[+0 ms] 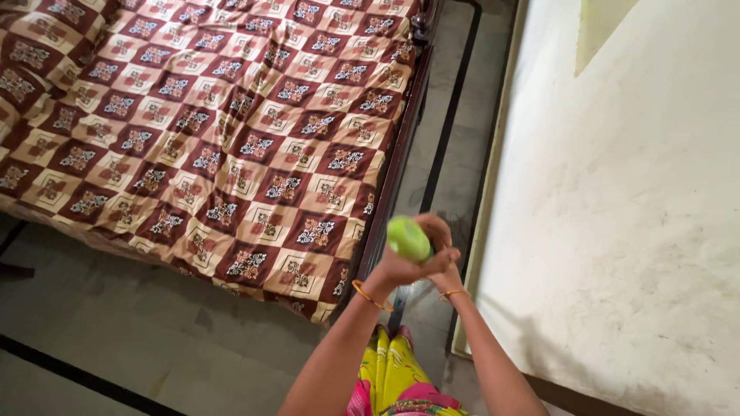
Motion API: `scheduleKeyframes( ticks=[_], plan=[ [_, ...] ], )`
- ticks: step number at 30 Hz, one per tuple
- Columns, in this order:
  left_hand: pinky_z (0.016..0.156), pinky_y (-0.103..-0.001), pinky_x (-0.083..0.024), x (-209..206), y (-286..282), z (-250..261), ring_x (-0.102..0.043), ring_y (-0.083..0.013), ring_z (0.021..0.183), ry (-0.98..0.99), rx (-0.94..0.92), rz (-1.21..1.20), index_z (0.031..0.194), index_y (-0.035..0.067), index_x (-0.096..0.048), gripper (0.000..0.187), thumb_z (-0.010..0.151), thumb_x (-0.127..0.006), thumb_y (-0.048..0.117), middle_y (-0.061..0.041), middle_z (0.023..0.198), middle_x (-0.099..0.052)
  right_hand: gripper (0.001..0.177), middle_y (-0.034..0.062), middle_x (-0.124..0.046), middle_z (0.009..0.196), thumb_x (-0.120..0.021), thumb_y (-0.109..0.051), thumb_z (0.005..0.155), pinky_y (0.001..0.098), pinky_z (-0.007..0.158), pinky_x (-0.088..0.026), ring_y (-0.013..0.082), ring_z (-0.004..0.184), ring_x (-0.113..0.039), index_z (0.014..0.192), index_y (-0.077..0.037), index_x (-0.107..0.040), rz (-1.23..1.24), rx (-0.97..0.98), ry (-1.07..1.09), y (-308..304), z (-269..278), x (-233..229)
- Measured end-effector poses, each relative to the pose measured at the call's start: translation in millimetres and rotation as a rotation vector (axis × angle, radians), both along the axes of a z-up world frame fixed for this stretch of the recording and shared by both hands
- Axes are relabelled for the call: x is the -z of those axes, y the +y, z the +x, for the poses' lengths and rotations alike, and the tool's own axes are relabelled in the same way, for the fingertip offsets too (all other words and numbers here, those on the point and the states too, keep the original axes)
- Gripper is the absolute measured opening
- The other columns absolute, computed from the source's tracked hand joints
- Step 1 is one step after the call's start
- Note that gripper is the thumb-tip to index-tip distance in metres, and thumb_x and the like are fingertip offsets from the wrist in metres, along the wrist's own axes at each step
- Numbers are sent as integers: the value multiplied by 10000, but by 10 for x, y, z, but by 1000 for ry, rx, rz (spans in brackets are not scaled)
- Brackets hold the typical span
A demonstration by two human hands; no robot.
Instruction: The person prepares a mop by dipping it in a bucket of water, wringing it out, and then mops the floor in a bedroom and a kitchen area.
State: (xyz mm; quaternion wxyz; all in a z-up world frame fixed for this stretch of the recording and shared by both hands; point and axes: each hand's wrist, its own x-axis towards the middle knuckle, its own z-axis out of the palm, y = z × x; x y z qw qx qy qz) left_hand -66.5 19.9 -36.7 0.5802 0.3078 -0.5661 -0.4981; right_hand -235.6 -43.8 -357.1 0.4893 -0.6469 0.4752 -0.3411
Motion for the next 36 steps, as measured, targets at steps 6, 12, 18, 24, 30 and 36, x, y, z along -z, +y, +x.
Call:
scheduleKeyframes(
  ticks=[6, 12, 18, 24, 30, 36],
  plan=[
    [617, -253, -361, -130, 49, 284, -443, -48, 702, -13, -11, 92, 826, 43, -552, 204, 940, -702, 121, 38, 728, -488, 503, 35, -669, 1132, -817, -199, 805, 374, 873, -552, 181, 1049, -647, 1237, -61, -598, 116, -194, -123, -168, 169, 10],
    [608, -288, -366, -233, 257, 536, -389, -77, 695, -213, -69, 44, 746, 13, -479, 288, 942, -664, 113, -2, 690, -428, 436, 43, -675, 1099, -775, -177, 797, 375, 920, -544, 191, 1042, -650, 1184, -65, -607, -175, -383, -1, -475, 658, 129],
    [549, -308, -378, -501, 343, 404, -377, -100, 605, -404, -170, 10, 728, 15, -484, 295, 917, -679, 131, -3, 628, -393, 408, 85, -654, 1177, -727, -191, 878, 392, 975, -532, 226, 1118, -632, 1248, -66, -607, -15, -262, -323, -294, 823, 214],
    [512, -299, -308, -707, 200, 344, -359, -70, 588, -187, -245, 73, 696, 50, -460, 381, 960, -703, 178, 47, 631, -360, 416, 130, -643, 1253, -673, -181, 918, 413, 1030, -513, 272, 1196, -618, 1310, -63, -601, -97, -393, -171, -96, 859, 141],
    [516, -290, -275, -495, 242, 332, -327, -58, 601, -193, -216, 56, 682, 58, -421, 439, 987, -711, 184, 47, 629, -355, 499, 221, -611, 1308, -603, -119, 859, 468, 1023, -457, 388, 1256, -566, 1346, -30, -544, -359, -511, -1, 17, 654, -142],
    [576, -283, -352, -213, 358, 435, -381, -68, 655, -162, -137, -49, 721, 45, -459, 380, 984, -713, 148, 25, 683, -444, 303, 103, -737, 993, -611, -422, 870, 493, 790, -531, 368, 964, -687, 1062, -196, -676, -310, -477, 702, -303, 563, -163]
  ],
)
